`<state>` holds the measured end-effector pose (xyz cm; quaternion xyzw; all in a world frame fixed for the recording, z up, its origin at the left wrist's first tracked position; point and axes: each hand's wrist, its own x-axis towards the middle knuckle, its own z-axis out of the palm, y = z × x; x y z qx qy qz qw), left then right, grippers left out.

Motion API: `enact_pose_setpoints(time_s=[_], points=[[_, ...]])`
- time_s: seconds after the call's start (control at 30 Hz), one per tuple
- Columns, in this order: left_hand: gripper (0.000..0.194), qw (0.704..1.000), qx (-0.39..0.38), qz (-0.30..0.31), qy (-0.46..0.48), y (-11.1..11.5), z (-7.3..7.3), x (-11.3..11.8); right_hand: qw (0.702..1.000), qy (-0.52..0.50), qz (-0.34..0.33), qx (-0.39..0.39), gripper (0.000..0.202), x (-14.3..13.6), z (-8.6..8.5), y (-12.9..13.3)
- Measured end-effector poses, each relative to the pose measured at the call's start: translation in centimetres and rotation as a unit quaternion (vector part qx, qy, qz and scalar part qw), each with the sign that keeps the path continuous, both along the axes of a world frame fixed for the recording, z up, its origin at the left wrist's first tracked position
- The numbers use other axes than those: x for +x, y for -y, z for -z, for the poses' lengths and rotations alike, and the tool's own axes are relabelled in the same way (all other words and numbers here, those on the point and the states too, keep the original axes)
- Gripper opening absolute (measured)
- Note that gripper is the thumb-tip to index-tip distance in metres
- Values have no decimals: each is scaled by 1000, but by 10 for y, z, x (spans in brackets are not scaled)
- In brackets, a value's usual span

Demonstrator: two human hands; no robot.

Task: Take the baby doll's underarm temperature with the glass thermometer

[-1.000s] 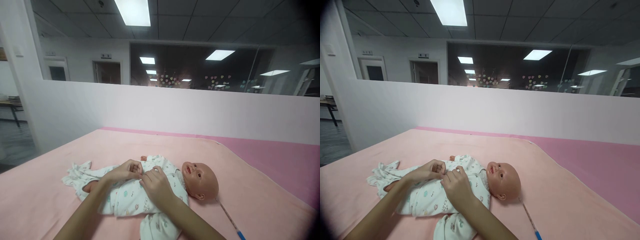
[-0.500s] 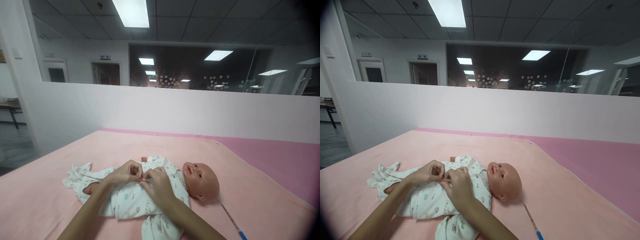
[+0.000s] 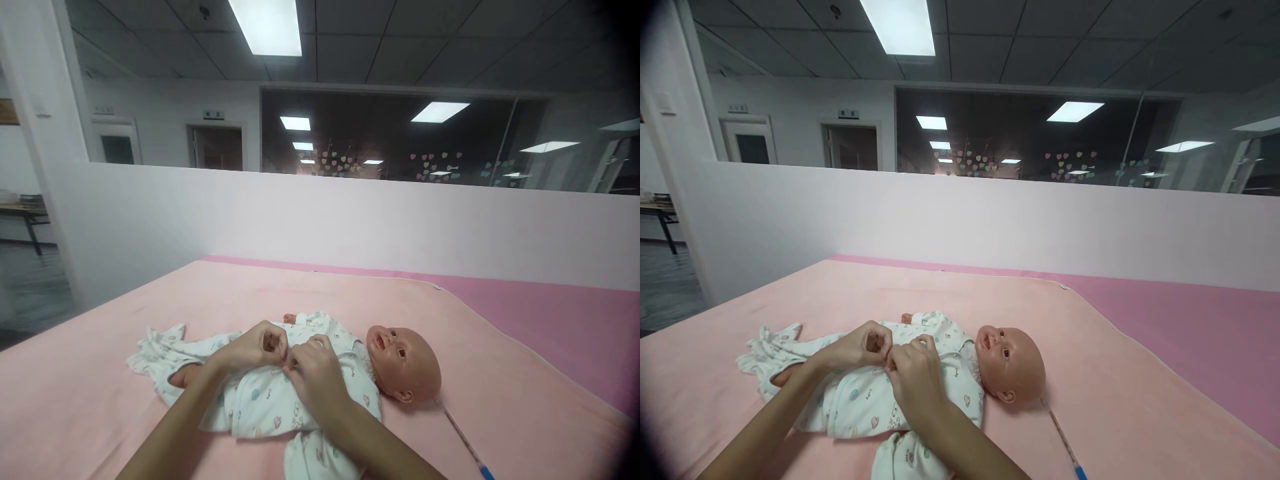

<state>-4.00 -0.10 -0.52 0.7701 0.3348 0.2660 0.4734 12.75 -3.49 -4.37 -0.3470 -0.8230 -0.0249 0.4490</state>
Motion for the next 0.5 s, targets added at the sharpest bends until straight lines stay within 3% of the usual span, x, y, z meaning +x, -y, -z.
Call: enact_pose_setpoints(time_s=[0.3, 0.5], points=[[19, 1000, -6, 1, -5, 5, -5, 4, 995, 33, 19, 94, 15, -1, 6, 0], [31, 998, 46, -39, -35, 4, -1, 11, 994, 4, 41, 98, 10, 16, -17, 18]])
